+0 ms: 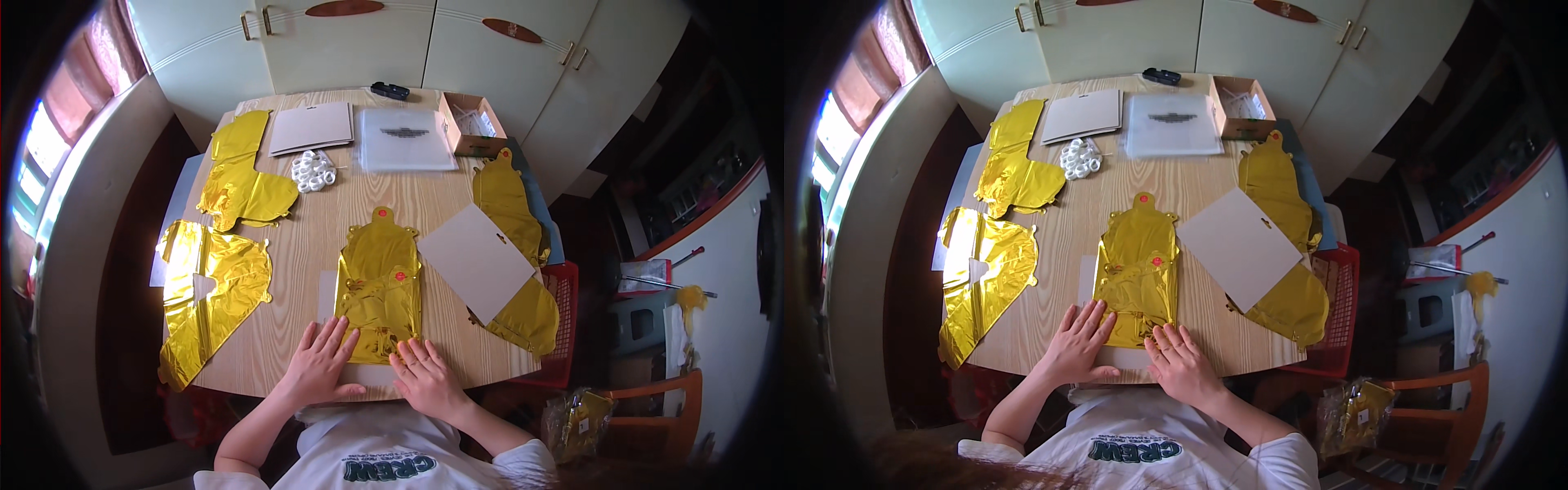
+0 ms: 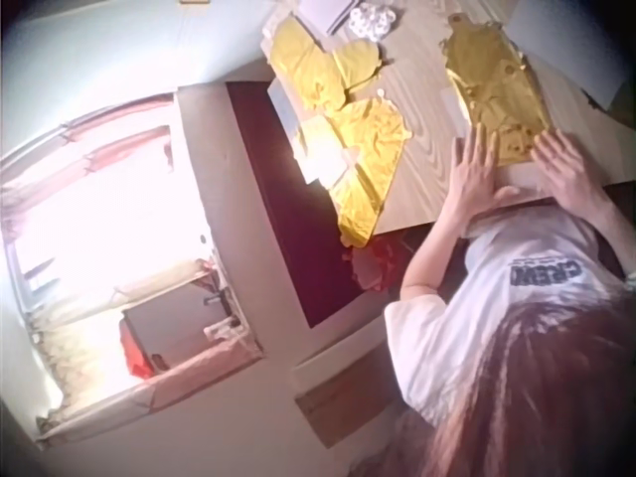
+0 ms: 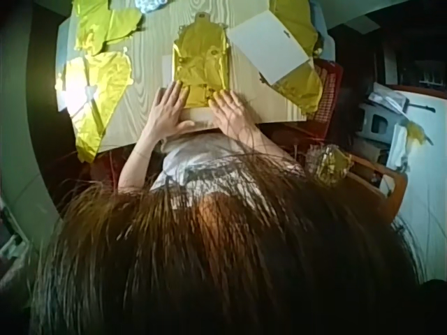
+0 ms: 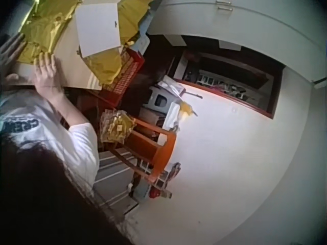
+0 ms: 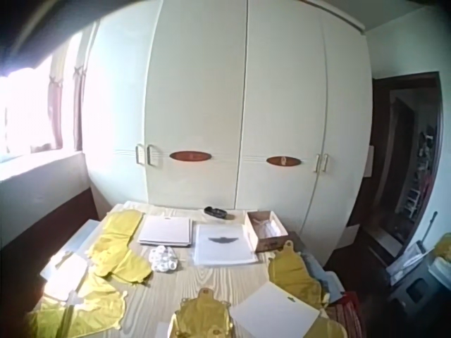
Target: Folding gold foil sheets and placing them into cardboard frames for manual product assembly.
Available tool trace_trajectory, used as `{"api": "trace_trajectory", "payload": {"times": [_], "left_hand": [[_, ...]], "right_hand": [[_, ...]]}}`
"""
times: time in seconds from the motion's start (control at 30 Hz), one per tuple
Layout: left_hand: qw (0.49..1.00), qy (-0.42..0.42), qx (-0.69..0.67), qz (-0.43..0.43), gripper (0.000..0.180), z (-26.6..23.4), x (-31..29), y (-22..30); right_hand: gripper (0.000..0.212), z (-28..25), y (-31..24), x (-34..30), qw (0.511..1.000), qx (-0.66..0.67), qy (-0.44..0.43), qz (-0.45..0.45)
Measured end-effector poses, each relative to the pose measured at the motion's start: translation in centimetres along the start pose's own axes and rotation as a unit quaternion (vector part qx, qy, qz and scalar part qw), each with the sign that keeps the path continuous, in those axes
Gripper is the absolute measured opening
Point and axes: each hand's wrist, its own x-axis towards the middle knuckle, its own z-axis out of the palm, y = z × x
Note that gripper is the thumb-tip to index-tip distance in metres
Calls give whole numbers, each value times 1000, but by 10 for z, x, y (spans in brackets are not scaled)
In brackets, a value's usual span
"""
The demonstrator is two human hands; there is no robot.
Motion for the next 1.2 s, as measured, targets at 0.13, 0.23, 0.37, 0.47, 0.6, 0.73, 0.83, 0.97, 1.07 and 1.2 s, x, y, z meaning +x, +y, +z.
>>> {"api": "trace_trajectory", "payload": {"times": [0.13, 0.23, 0.37, 0.47, 0.6, 0.73, 0.83, 0.97, 1.07, 1.2], "left_hand": [[1000, -17, -2, -11, 101, -6, -17, 13], [999, -30, 23, -19, 100, -1, -32, 26], [999, -5, 35, -18, 97, -3, -29, 38], [997, 38, -59, 28, 70, 8, -10, 48], [994, 52, -61, 67, 59, 20, 15, 46], [995, 49, -49, 69, 63, 19, 19, 42], [995, 41, -46, 72, 73, 17, 20, 42], [997, 24, -7, 73, 83, 11, 20, 43], [996, 33, -33, 78, 86, 13, 19, 42], [996, 24, -29, 78, 85, 12, 19, 42]], "right_hand": [[43, -8, 7, -3, 1000, 19, -7, -23], [36, -13, 15, -5, 998, 47, -1, -32], [29, -13, 17, 0, 998, 49, 19, -37], [24, -11, 17, 2, 998, 18, 39, -43], [18, -11, 15, 6, 998, 7, 44, -37], [17, -13, 15, 9, 997, 35, 59, -31], [19, -12, 22, 16, 996, 68, 60, -22], [21, -15, 39, 45, 997, 37, 67, -26], [24, -11, 48, 54, 997, -9, 52, -58], [24, -8, 57, 57, 996, -39, 50, -56]]}}
